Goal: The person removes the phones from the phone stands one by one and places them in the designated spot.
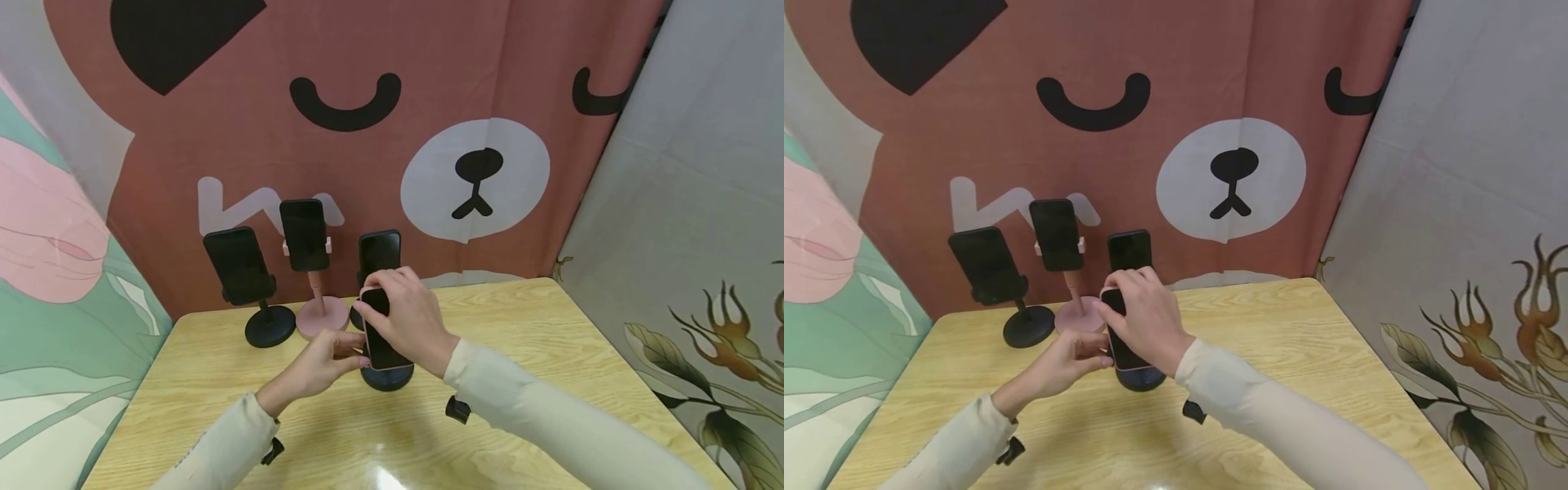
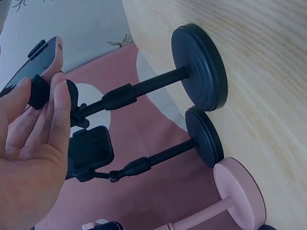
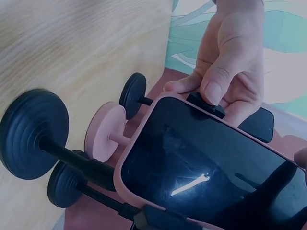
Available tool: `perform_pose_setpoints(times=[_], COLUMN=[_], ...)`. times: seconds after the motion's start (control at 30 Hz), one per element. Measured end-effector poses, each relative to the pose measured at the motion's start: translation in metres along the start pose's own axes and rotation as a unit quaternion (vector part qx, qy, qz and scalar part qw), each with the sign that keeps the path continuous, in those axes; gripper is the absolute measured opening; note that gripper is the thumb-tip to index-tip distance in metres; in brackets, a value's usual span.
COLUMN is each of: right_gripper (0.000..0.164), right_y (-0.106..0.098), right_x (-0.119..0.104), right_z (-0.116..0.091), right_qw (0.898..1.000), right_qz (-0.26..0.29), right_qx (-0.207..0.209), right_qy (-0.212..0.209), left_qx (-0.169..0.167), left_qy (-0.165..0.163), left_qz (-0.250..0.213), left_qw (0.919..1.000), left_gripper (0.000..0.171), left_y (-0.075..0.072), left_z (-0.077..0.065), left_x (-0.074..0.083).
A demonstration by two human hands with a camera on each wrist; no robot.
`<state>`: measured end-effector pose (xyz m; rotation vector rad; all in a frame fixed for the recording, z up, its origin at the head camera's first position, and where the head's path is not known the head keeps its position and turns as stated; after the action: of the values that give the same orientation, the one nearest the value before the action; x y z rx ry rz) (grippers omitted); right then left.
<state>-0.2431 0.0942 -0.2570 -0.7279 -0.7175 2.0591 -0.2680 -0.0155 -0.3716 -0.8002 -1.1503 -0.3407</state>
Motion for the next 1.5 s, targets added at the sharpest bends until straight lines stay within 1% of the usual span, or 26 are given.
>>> perform_pose_setpoints(times=[0.13,0.3,0.43,0.57,0.73,0.9,1.07,1.33,1.5], right_gripper=[0.025,0.018,0.014,0.014,0.014,0.013,0.014,0.014,0.014], right_y=[0.001,0.004,0.006,0.006,0.005,0.003,0.002,0.003,0.002], right_x=[-0.003,-0.009,-0.011,-0.009,-0.005,-0.001,0.001,0.006,0.008], right_z=[0.0,0.0,0.0,0.001,0.003,0.004,0.006,0.008,0.009], right_qw=[0.999,0.995,0.994,0.996,0.999,1.0,1.0,0.999,0.997], right_qz=[-0.033,-0.085,-0.097,-0.081,-0.039,-0.007,0.007,0.037,0.06], right_qx=[0.014,0.028,0.026,0.015,-0.001,-0.003,-0.006,-0.023,-0.034], right_qy=[-0.008,-0.04,-0.047,-0.039,-0.024,-0.015,-0.004,-0.012,-0.024], left_qx=[0.004,0.007,0.007,0.008,0.006,0.006,0.005,0.021,0.03], left_qy=[-0.001,-0.002,-0.003,-0.001,0.003,0.005,-0.001,-0.012,-0.018], left_qz=[0.003,0.011,0.012,0.012,0.019,0.023,0.02,0.028,0.016], left_qw=[1.0,0.9999,0.9999,0.9999,0.9998,0.9997,0.9998,0.9993,0.9992], left_gripper=[0.037,0.036,0.036,0.036,0.037,0.037,0.037,0.033,0.032], left_y=[0.0,-0.001,0.0,0.001,0.002,0.002,0.002,0.004,0.006], left_z=[0.0,-0.001,-0.002,-0.002,-0.001,0.0,0.0,0.001,0.003], left_x=[0.0,0.0,0.0,0.001,0.002,0.003,0.002,0.003,0.002])
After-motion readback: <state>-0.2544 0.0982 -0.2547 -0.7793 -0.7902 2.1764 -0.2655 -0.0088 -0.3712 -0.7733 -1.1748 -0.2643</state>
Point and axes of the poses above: each hand's wrist, its own z-axis towards the middle knuckle, its own y-axis out of the palm, x = y × z, the point moved 9 cm from there along z, towards the middle knuckle, and after that the axes turned 5 degrees about -z, right-handed, at the moved point
